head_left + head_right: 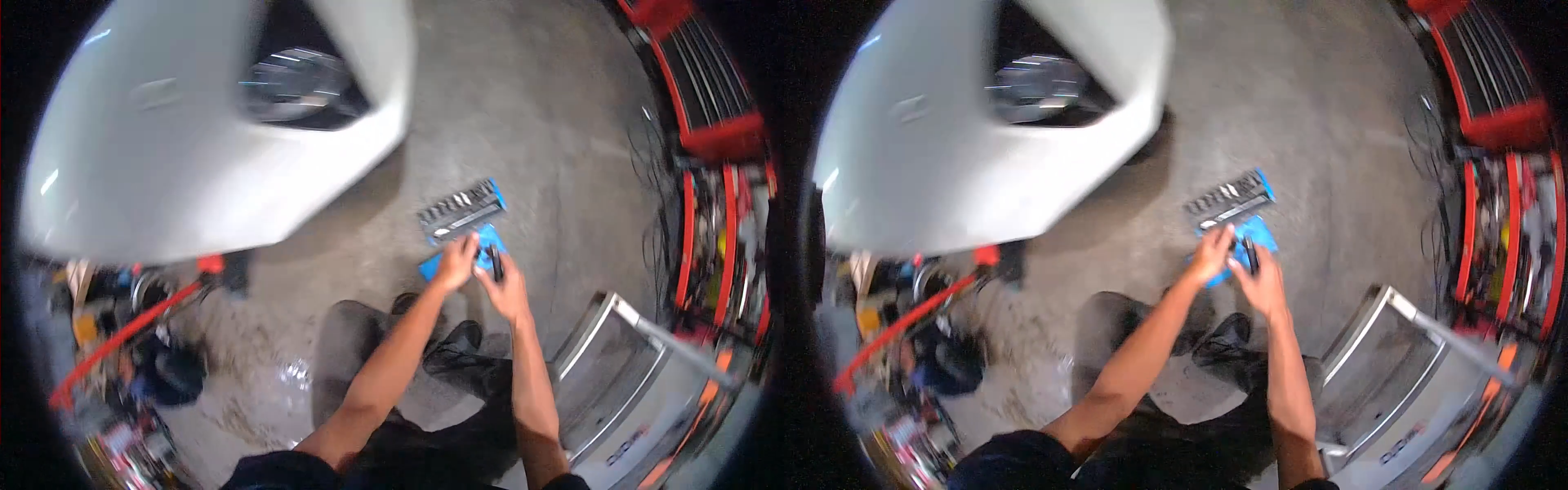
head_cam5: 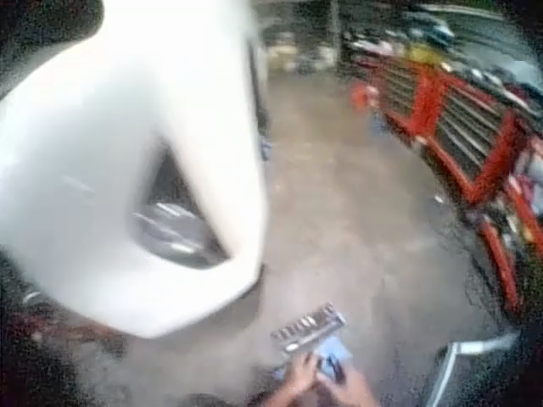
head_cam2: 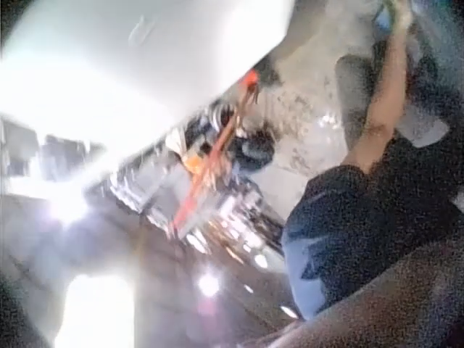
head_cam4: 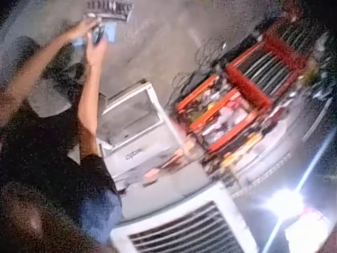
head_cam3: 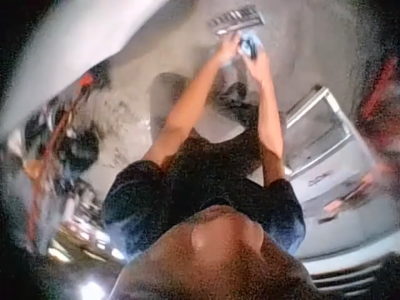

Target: Replacing and assembling high-performance brake rotors and components.

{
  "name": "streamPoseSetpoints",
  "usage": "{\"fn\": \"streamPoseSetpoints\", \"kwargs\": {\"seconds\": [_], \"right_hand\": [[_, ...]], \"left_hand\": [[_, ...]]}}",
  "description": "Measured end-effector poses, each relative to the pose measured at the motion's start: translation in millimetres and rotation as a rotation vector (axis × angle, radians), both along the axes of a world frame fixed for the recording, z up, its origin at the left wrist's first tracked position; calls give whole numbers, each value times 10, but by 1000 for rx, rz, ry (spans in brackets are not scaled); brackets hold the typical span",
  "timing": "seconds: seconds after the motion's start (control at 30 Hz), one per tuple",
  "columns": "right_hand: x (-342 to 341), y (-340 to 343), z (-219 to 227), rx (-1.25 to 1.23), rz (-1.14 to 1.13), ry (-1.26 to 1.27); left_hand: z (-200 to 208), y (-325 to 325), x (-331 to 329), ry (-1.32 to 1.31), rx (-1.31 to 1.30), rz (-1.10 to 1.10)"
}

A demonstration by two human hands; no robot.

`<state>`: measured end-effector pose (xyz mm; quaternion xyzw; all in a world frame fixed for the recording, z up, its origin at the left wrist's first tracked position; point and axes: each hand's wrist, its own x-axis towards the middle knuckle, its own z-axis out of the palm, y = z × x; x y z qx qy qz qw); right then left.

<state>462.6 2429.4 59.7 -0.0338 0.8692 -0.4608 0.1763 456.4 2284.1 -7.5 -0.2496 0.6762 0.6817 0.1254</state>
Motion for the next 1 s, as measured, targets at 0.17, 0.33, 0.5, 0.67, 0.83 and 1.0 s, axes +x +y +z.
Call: {"fn": "streamPoseSetpoints", "kwargs": {"seconds": [0.17,0.33,0.5,0.67,0.83,1.0], "right_hand": [[1023,-504,2530,-41,322,-10],[1790,-1055,4402,-69,495,47],[2357,-1871,5473,-83,631,106],[3101,-3124,6118,-212,950,384],[4335,-4627,6392,-273,1136,302],[5366,-5990,6641,-350,1291,165]], "left_hand": [[2495,-544,1177,-16,-183,122],[4740,-1141,2201,116,-420,107],[5960,-1915,3074,175,-586,162],[6584,-2918,4145,273,-723,490],[6758,-4256,5746,377,-584,845],[6868,-5302,7021,328,-530,973]]}}
